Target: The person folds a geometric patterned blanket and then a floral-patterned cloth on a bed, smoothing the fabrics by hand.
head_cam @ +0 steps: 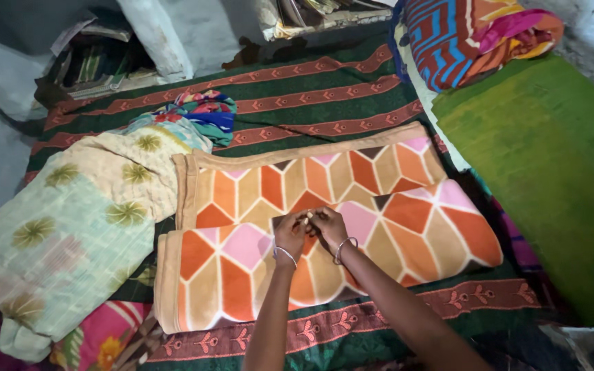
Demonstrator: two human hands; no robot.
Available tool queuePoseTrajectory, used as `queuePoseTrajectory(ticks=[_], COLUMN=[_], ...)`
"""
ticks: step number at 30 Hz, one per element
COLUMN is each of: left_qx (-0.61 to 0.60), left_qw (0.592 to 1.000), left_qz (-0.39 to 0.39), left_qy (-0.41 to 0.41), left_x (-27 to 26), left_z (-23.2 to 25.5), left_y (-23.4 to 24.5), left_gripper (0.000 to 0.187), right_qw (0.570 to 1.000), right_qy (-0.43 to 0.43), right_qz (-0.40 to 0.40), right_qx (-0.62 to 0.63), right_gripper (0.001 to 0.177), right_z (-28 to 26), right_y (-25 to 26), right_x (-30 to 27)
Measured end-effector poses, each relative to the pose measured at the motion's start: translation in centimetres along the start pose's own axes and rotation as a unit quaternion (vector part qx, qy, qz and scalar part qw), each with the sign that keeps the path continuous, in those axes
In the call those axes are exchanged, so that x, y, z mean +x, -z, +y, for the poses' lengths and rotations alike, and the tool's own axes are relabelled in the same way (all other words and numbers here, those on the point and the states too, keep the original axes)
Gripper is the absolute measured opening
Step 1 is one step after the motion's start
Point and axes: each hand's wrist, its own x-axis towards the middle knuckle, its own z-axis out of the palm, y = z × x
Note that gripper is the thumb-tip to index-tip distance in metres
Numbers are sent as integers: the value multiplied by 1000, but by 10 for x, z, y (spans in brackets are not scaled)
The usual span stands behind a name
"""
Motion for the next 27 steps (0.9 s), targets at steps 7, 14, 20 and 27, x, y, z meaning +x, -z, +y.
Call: queuePoseTrajectory(ticks=[7, 14, 20, 27], left_qx=[-12, 98, 101, -13], left_qw=[1000, 993, 993, 998], left_qz=[10, 41, 46, 8], left_qy=[23, -51, 38, 65], left_x=[-4, -5, -6, 13], left_z=[14, 17, 27, -60], left_y=[4, 4, 6, 62], left_gripper=[21, 9, 11, 17], right_qw=[999, 998, 998, 998], right_qy=[-33, -23, -14, -22], right_qz=[-34, -49, -55, -51], right_qx=[27, 12, -12, -2], right_gripper=[14, 16, 16, 16], right_z=[-12, 1, 2, -6], right_y=[4, 8, 6, 1], right_x=[-7, -5, -7, -9])
